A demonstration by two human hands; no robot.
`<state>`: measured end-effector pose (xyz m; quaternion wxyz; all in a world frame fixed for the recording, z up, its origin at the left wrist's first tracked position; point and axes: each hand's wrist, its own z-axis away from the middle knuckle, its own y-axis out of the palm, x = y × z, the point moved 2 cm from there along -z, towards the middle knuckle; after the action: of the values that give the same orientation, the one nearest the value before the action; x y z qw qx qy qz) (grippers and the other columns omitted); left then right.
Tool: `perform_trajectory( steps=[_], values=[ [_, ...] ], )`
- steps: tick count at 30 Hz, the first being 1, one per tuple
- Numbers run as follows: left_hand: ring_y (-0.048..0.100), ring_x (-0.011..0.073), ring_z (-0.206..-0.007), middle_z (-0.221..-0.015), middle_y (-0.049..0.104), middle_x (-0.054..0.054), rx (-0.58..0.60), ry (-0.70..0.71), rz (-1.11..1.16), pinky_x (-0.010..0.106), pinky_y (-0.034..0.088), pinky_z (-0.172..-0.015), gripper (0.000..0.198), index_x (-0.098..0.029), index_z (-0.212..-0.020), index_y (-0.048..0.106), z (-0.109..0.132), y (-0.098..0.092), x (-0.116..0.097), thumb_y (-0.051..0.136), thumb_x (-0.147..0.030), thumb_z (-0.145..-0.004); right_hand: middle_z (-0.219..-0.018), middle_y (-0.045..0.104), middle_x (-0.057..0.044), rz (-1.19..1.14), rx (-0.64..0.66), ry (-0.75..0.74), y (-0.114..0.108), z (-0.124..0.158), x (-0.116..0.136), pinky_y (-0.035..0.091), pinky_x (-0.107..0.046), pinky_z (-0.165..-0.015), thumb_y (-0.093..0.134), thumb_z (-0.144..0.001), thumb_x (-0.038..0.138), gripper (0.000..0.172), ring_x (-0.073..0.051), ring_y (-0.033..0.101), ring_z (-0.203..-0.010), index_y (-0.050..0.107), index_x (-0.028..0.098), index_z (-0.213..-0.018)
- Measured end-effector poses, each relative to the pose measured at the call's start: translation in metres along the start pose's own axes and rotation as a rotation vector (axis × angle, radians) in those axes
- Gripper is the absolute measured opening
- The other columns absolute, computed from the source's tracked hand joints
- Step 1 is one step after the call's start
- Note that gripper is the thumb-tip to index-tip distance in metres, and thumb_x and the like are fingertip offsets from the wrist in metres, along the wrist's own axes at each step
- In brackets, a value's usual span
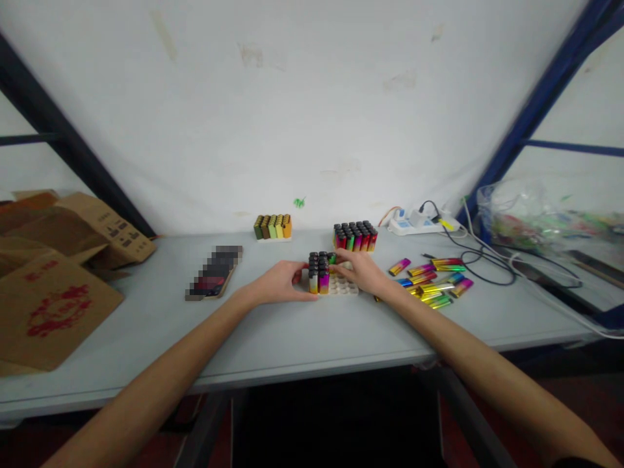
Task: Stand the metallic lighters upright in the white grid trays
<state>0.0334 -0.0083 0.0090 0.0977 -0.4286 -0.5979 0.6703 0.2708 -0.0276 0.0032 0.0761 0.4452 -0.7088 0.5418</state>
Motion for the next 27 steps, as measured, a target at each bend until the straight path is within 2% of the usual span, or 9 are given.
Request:
perform_trajectory(
  steps=[4, 7, 9, 12, 15, 17, 19, 22, 27],
  values=[
    [0.056, 0.0187, -0.067, -0.076, 0.063, 0.0, -0.001, 0.006, -0.012, 0.028, 0.039, -0.062, 0.062, -0.018, -0.096, 0.067, 0.0, -0.001, -0.001, 0.073, -0.073, -0.068, -0.088, 0.075, -0.006, 0.003, 0.082, 0.006, -0.009, 0.0, 0.005, 0.047, -0.029, -0.069, 0.069, -0.092, 0.037, 0.018, -0.02, 0.065, -0.072, 0.069, 0.021, -0.1],
    [0.055, 0.0183, -0.066, -0.075, 0.062, 0.0, 0.003, -0.007, -0.019, 0.027, 0.038, -0.06, 0.062, -0.018, -0.096, 0.067, 0.001, -0.002, -0.003, 0.072, -0.073, -0.068, -0.102, 0.077, -0.007, -0.059, 0.134, -0.022, -0.026, 0.004, 0.001, 0.052, -0.033, -0.079, 0.07, -0.091, 0.035, 0.03, -0.022, 0.069, -0.085, 0.068, 0.023, -0.118],
    [0.055, 0.0182, -0.066, -0.075, 0.061, 0.0, 0.006, -0.015, -0.027, 0.027, 0.036, -0.059, 0.063, -0.017, -0.097, 0.067, 0.001, -0.002, -0.003, 0.072, -0.073, -0.068, -0.105, 0.077, -0.008, -0.013, 0.137, 0.001, -0.044, 0.009, -0.009, 0.053, -0.035, -0.08, 0.066, -0.092, 0.033, 0.03, -0.023, 0.07, -0.088, 0.068, 0.023, -0.121],
    [0.054, 0.018, -0.065, -0.075, 0.061, 0.0, 0.004, -0.007, -0.048, 0.027, 0.035, -0.058, 0.063, -0.017, -0.098, 0.067, 0.001, -0.002, -0.004, 0.072, -0.073, -0.069, -0.09, 0.078, -0.009, 0.204, 0.127, 0.108, -0.077, 0.018, -0.033, 0.053, -0.036, -0.076, 0.064, -0.09, 0.022, 0.017, -0.024, 0.069, -0.077, 0.075, 0.021, -0.102],
    [0.054, 0.0181, -0.066, -0.075, 0.06, -0.001, 0.002, 0.013, -0.049, 0.027, 0.035, -0.059, 0.063, -0.017, -0.1, 0.067, 0.001, -0.002, -0.003, 0.072, -0.072, -0.07, -0.105, 0.078, -0.011, 0.334, 0.147, 0.238, -0.108, 0.029, -0.059, 0.053, -0.036, -0.084, 0.061, -0.08, 0.008, 0.031, -0.026, 0.072, -0.09, 0.079, 0.02, -0.102],
    [0.055, 0.0183, -0.066, -0.074, 0.059, -0.001, -0.001, 0.028, -0.043, 0.027, 0.035, -0.059, 0.063, -0.017, -0.1, 0.067, 0.001, -0.002, -0.002, 0.072, -0.073, -0.071, -0.108, 0.078, -0.011, 0.378, 0.222, 0.33, -0.121, 0.035, -0.072, 0.054, -0.034, -0.083, 0.063, -0.075, 0.006, 0.039, -0.027, 0.072, -0.093, 0.079, 0.02, -0.108],
    [0.055, 0.0182, -0.066, -0.073, 0.059, -0.001, -0.005, 0.035, -0.041, 0.027, 0.035, -0.059, 0.064, -0.017, -0.1, 0.067, 0.001, -0.001, -0.001, 0.071, -0.073, -0.071, -0.108, 0.078, -0.01, 0.388, 0.304, 0.378, -0.127, 0.04, -0.077, 0.055, -0.033, -0.082, 0.068, -0.074, 0.011, 0.039, -0.027, 0.072, -0.095, 0.08, 0.02, -0.11],
    [0.055, 0.0182, -0.066, -0.074, 0.059, -0.001, -0.005, 0.034, -0.042, 0.027, 0.035, -0.059, 0.065, -0.017, -0.101, 0.067, 0.0, -0.001, -0.001, 0.071, -0.074, -0.071, -0.106, 0.078, -0.01, 0.409, 0.391, 0.404, -0.125, 0.041, -0.076, 0.055, -0.033, -0.082, 0.075, -0.078, 0.026, 0.028, -0.028, 0.071, -0.095, 0.081, 0.022, -0.105],
    [0.056, 0.0189, -0.068, -0.077, 0.062, 0.001, 0.005, 0.018, -0.046, 0.027, 0.036, -0.06, 0.063, -0.017, -0.098, 0.066, 0.001, -0.001, -0.001, 0.071, -0.074, -0.071, -0.105, 0.076, -0.012, 0.486, 0.38, 0.352, -0.111, 0.033, -0.068, 0.052, -0.033, -0.084, 0.073, -0.083, 0.037, 0.023, -0.028, 0.069, -0.098, 0.078, 0.018, -0.096]
  ],
)
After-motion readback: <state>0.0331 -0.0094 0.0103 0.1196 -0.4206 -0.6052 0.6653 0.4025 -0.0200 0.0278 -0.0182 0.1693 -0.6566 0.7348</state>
